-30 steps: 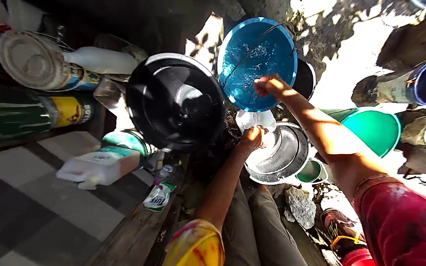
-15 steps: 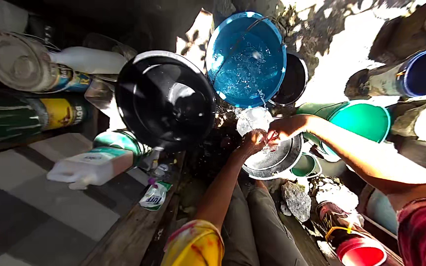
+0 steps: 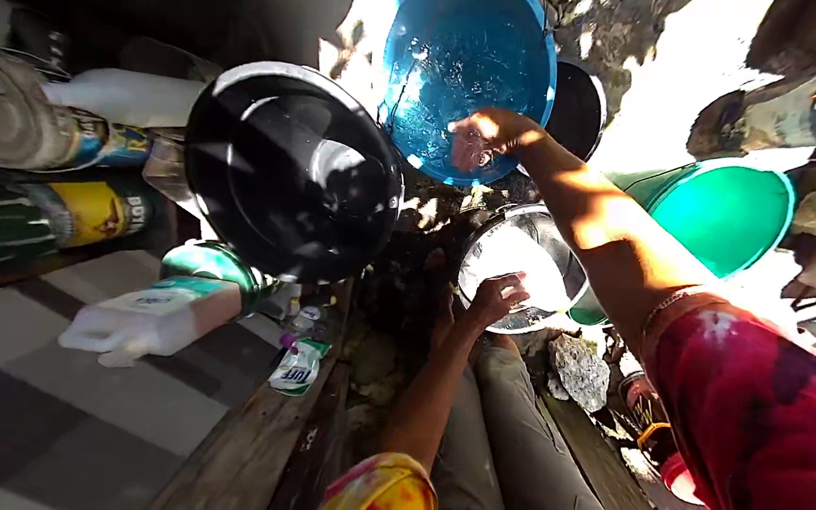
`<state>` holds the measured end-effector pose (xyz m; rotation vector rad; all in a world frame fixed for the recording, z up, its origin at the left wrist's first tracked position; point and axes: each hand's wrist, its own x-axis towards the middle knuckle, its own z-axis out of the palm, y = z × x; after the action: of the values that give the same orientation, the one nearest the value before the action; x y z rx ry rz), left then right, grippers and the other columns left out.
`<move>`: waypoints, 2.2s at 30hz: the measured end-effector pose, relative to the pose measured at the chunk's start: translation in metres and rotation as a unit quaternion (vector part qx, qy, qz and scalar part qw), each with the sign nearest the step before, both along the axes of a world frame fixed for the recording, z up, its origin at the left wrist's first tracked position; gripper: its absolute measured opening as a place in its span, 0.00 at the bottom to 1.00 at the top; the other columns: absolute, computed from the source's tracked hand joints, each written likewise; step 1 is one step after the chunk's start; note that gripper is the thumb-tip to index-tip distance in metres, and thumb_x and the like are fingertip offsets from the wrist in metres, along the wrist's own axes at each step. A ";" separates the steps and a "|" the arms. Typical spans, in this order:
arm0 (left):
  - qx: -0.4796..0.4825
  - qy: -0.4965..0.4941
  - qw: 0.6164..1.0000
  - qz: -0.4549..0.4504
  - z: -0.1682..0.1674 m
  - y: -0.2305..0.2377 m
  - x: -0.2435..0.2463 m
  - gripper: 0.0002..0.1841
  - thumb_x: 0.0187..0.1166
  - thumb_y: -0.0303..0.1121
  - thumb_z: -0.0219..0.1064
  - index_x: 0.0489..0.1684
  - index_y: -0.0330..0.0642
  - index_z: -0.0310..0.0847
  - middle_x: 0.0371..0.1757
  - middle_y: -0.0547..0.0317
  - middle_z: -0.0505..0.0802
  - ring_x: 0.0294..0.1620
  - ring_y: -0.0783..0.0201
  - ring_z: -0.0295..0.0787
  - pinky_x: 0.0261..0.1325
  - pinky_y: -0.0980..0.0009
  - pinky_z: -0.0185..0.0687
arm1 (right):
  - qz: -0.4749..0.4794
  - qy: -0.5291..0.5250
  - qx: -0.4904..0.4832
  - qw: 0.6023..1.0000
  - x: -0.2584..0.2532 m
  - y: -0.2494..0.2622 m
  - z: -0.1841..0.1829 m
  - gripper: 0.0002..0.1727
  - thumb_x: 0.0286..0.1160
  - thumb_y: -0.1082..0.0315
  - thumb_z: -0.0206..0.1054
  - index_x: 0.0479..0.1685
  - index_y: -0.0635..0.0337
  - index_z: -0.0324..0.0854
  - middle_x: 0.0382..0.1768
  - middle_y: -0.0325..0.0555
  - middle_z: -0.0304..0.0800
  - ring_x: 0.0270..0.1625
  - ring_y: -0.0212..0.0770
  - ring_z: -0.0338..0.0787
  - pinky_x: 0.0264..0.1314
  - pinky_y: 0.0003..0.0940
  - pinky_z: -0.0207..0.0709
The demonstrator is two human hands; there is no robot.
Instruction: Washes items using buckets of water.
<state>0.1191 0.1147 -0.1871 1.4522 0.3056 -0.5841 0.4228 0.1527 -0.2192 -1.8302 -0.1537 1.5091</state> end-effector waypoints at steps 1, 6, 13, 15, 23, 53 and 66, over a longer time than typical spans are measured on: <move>-0.040 0.035 0.997 0.052 -0.001 0.001 -0.004 0.19 0.77 0.26 0.72 0.62 0.20 0.84 0.63 0.33 0.91 0.70 0.52 0.88 0.79 0.61 0.75 | 0.009 0.094 0.066 0.993 0.002 -0.013 0.014 0.21 0.92 0.58 0.45 0.52 0.64 0.80 0.38 0.45 0.89 0.37 0.37 0.90 0.43 0.36 0.87; -0.121 0.183 0.959 0.182 -0.001 -0.003 -0.007 0.21 0.78 0.17 0.66 0.70 0.21 0.76 0.64 0.35 0.87 0.62 0.60 0.86 0.69 0.65 0.81 | 0.264 0.162 -0.035 0.950 -0.054 -0.075 0.127 0.15 0.87 0.67 0.59 0.36 0.69 0.85 0.28 0.46 0.89 0.32 0.38 0.88 0.43 0.39 0.83; -0.105 0.197 0.940 0.259 -0.034 -0.019 -0.011 0.17 0.91 0.30 0.54 0.69 0.30 0.77 0.68 0.43 0.84 0.67 0.58 0.78 0.73 0.57 0.73 | 0.350 -0.174 -0.184 0.902 -0.062 -0.139 0.136 0.16 0.83 0.66 0.65 0.46 0.76 0.86 0.51 0.75 0.88 0.63 0.74 0.85 0.66 0.72 0.73; -0.112 0.234 0.926 0.273 -0.032 -0.021 -0.011 0.19 0.93 0.35 0.52 0.74 0.33 0.74 0.73 0.43 0.81 0.70 0.57 0.76 0.73 0.54 0.72 | 0.221 -0.253 -0.062 0.940 -0.050 -0.127 0.122 0.18 0.88 0.63 0.60 0.43 0.73 0.86 0.44 0.68 0.89 0.54 0.65 0.88 0.61 0.64 0.74; -0.189 0.312 0.878 0.309 -0.016 -0.009 -0.002 0.19 0.95 0.35 0.48 0.76 0.32 0.68 0.57 0.43 0.89 0.48 0.58 0.90 0.52 0.60 0.87 | -0.106 -0.086 -0.048 0.990 -0.012 0.004 0.000 0.20 0.93 0.60 0.52 0.59 0.69 0.82 0.45 0.48 0.90 0.39 0.32 0.89 0.47 0.31 0.84; 0.265 -0.144 0.902 -0.308 0.022 0.011 0.025 0.17 0.87 0.23 0.53 0.65 0.38 0.87 0.80 0.40 0.81 0.81 0.34 0.75 0.81 0.36 0.65 | -0.061 -0.026 -0.027 0.997 -0.006 0.026 0.001 0.21 0.93 0.58 0.49 0.55 0.66 0.82 0.44 0.46 0.90 0.44 0.37 0.91 0.51 0.37 0.86; 0.358 -0.261 0.869 -0.220 0.004 0.047 0.036 0.12 0.80 0.20 0.62 0.51 0.36 0.91 0.69 0.43 0.90 0.70 0.40 0.86 0.71 0.41 0.77 | 0.004 -0.041 0.018 0.999 -0.016 -0.011 0.069 0.21 0.94 0.61 0.50 0.52 0.71 0.83 0.34 0.43 0.89 0.31 0.29 0.88 0.41 0.28 0.85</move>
<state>0.1547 0.1612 -0.1835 2.3668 -0.2907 -0.4200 0.4071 0.1412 -0.1506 -1.8658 -0.2268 1.4283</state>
